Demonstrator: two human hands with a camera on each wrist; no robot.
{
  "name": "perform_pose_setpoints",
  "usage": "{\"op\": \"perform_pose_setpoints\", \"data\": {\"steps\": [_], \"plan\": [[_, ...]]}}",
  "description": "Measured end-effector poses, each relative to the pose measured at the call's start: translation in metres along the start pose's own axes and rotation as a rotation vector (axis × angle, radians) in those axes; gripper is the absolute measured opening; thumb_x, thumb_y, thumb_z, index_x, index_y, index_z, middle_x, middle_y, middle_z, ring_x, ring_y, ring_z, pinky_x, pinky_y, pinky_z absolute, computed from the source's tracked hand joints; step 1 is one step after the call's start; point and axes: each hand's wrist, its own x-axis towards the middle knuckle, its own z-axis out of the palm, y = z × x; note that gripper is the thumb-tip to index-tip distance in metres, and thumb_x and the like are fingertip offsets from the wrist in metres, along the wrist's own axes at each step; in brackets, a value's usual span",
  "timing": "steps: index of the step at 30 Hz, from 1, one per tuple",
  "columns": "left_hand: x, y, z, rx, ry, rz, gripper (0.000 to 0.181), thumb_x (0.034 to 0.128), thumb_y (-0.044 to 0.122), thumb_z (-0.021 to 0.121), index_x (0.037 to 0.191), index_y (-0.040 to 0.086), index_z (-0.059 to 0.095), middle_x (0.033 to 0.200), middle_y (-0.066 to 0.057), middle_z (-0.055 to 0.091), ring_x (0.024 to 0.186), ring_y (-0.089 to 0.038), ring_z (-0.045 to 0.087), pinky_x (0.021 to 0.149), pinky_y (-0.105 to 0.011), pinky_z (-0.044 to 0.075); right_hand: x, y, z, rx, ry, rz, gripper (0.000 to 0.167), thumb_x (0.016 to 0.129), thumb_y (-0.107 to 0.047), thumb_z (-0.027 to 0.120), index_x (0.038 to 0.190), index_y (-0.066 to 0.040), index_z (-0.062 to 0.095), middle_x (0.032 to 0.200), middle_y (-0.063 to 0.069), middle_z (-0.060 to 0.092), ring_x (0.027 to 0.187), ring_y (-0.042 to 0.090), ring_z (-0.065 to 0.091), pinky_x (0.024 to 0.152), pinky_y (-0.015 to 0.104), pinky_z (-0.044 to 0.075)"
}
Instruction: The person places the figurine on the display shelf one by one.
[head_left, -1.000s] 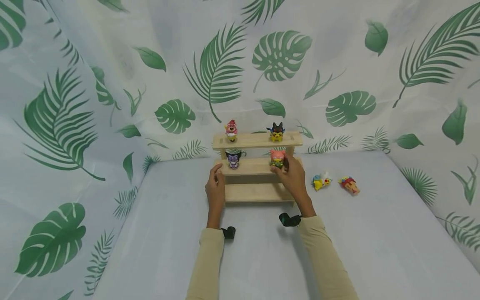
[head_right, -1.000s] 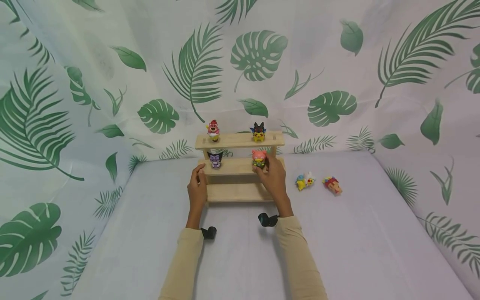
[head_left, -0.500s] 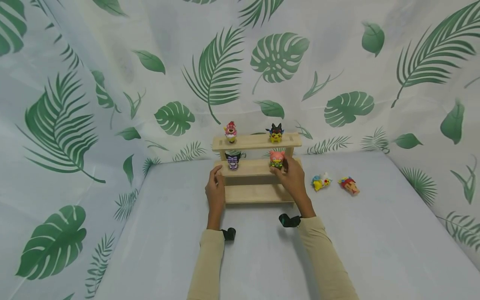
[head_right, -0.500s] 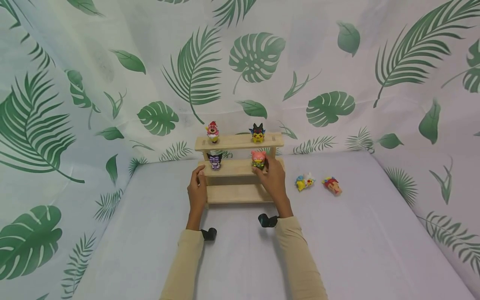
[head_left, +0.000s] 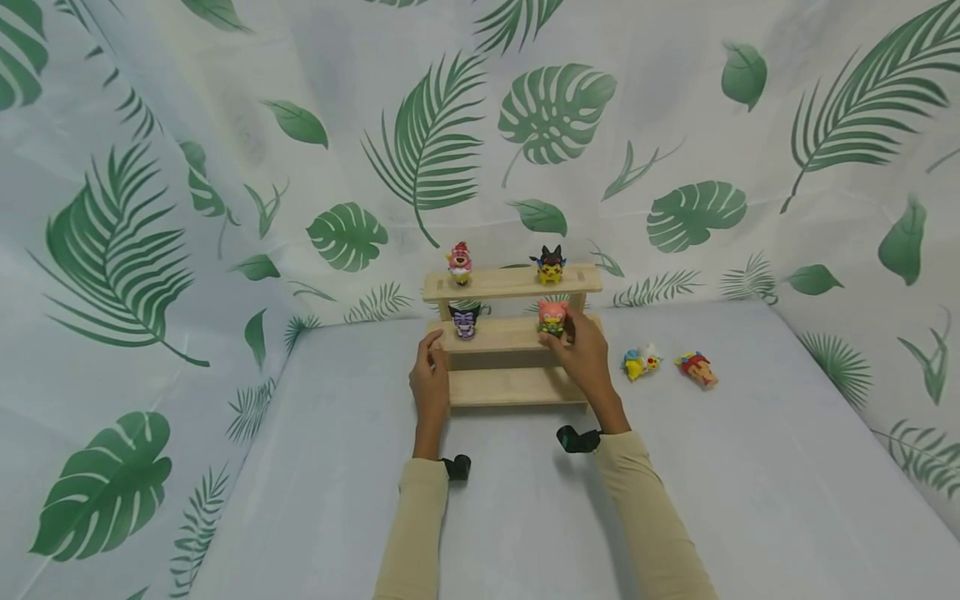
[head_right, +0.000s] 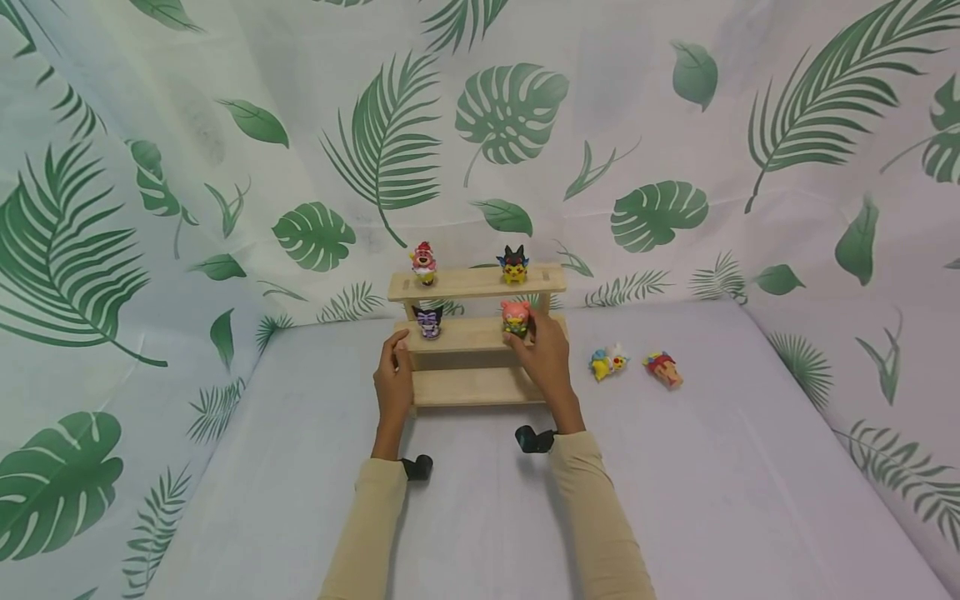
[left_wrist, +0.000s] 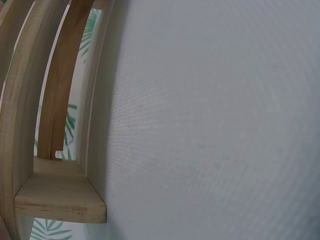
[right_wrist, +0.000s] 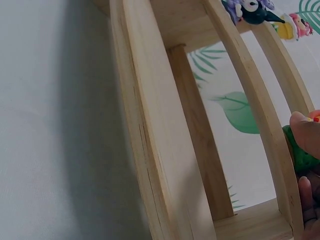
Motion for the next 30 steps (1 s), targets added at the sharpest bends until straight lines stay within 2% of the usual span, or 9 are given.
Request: {"op": "perform_pose_setpoints", "data": {"steps": [4, 9, 15, 22, 30], "plan": [[-0.0007, 0.001, -0.0009, 0.004, 0.003, -0.001, 0.031, 0.1061, 0.033, 0.041, 0.129, 0.023, 0.06, 0.086, -0.009, 0.063, 0.075, -0.015, 0.054, 0.082, -0.043, 0.052, 0.0005, -0.0001, 0.0001, 0.003, -0.011, 0.005, 0.062, 0.088, -0.026, 0.075, 0.136, 0.004, 0.05, 0.117, 0.024, 0.063, 0.098, 0.033, 0.061, 0.082, 0.045, 0.049], [-0.0025, 0.0011, -0.0017, 0.007, 0.005, 0.0, 0.031, 0.1063, 0.032, 0.041, 0.129, 0.023, 0.06, 0.083, -0.007, 0.061, 0.072, -0.015, 0.053, 0.078, -0.041, 0.051, 0.0001, 0.0011, 0.0008, -0.001, -0.015, 0.005, 0.061, 0.087, -0.025, 0.076, 0.135, 0.003, 0.051, 0.115, 0.023, 0.064, 0.097, 0.033, 0.061, 0.081, 0.045, 0.049], [-0.0044, 0.0001, -0.0017, 0.005, 0.001, -0.007, 0.032, 0.1063, 0.033, 0.04, 0.13, 0.023, 0.06, 0.083, -0.005, 0.061, 0.074, -0.014, 0.053, 0.08, -0.04, 0.051, -0.0011, 0.0005, 0.001, -0.007, -0.019, 0.028, 0.063, 0.086, -0.024, 0.076, 0.137, 0.003, 0.05, 0.118, 0.024, 0.063, 0.103, 0.034, 0.061, 0.084, 0.046, 0.051], [-0.0023, -0.0007, -0.0016, -0.006, -0.01, -0.006, 0.033, 0.1062, 0.033, 0.04, 0.13, 0.022, 0.059, 0.09, -0.013, 0.065, 0.078, -0.016, 0.055, 0.082, -0.043, 0.052, -0.0001, -0.0015, -0.0004, 0.019, -0.003, 0.028, 0.059, 0.086, -0.022, 0.077, 0.134, 0.002, 0.053, 0.118, 0.023, 0.064, 0.104, 0.035, 0.062, 0.084, 0.047, 0.052], [0.0007, -0.0011, -0.0012, -0.001, -0.009, -0.005, 0.032, 0.1062, 0.032, 0.041, 0.129, 0.021, 0.06, 0.093, -0.013, 0.065, 0.08, -0.018, 0.056, 0.084, -0.044, 0.052, 0.0029, 0.0001, 0.001, 0.006, 0.013, 0.025, 0.058, 0.085, -0.021, 0.077, 0.133, 0.001, 0.054, 0.116, 0.023, 0.065, 0.102, 0.034, 0.064, 0.083, 0.045, 0.052]]}}
